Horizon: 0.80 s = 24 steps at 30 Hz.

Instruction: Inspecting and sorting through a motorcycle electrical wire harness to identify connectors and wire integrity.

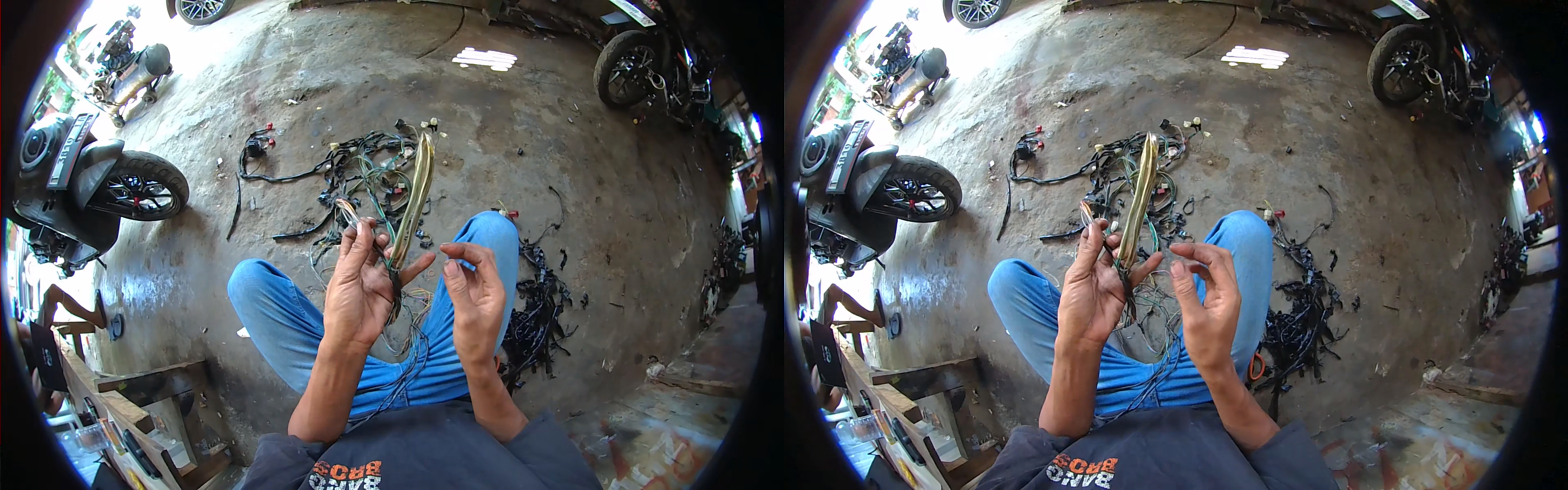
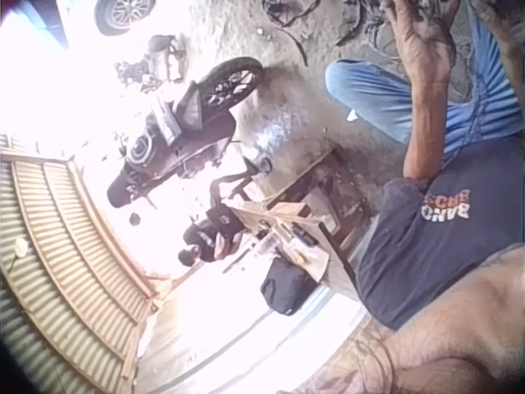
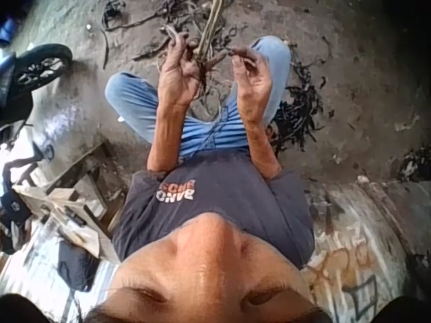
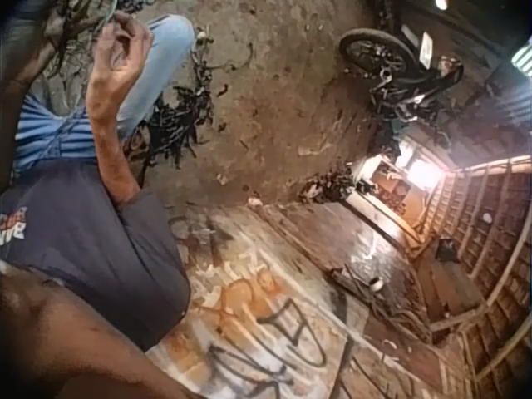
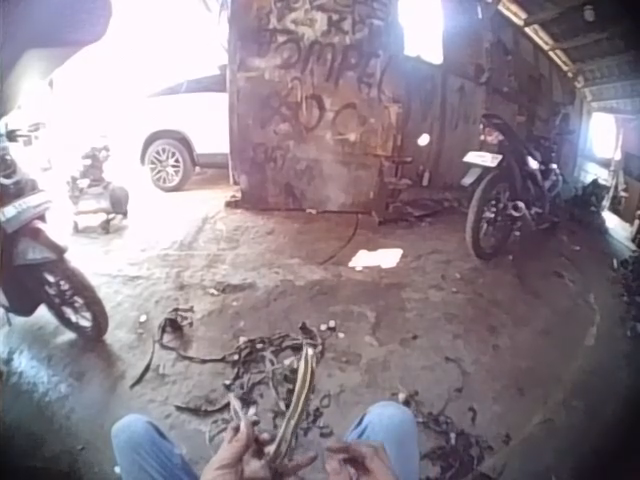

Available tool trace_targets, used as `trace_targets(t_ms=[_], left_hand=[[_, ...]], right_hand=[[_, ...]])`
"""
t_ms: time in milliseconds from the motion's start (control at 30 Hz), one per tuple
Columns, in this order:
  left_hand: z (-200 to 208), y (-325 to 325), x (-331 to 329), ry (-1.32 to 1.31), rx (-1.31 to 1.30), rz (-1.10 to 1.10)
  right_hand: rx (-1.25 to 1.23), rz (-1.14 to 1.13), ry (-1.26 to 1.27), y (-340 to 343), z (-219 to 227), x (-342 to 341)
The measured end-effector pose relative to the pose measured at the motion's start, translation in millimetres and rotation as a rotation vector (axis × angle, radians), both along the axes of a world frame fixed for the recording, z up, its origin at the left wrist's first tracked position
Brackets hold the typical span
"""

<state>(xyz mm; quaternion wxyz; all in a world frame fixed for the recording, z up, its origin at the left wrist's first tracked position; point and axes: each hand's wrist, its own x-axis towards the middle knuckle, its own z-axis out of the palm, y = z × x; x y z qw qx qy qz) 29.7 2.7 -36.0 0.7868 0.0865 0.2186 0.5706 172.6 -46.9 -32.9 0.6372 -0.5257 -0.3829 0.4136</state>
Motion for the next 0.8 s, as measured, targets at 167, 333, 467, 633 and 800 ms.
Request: trace_targets(t_ms=[167, 333, 467, 633, 800], left_hand=[[-2, -1, 5, 0.055, -0.041, 0.018], [1, -6, 13, 0.06, -0.008, 0.093], [1, -6, 17, 0.21, 0.029, 0.184], [3, -12, 18, 0.5, 0.134, 0.153], [7, -17, 23, 0.713, 0.257, 0.139]], right_hand=[[0.105, -0.078, -0.452, 4, 9, -12], [0.028, -0.009, -0.368, 9, -3, -15], [0.009, 0.127, 0.101, 9, -18, -9], [-0.106, 0.092, 0.352, 5, -14, -8], [-0.098, 0.089, 0.362, -1, -22, 1]])
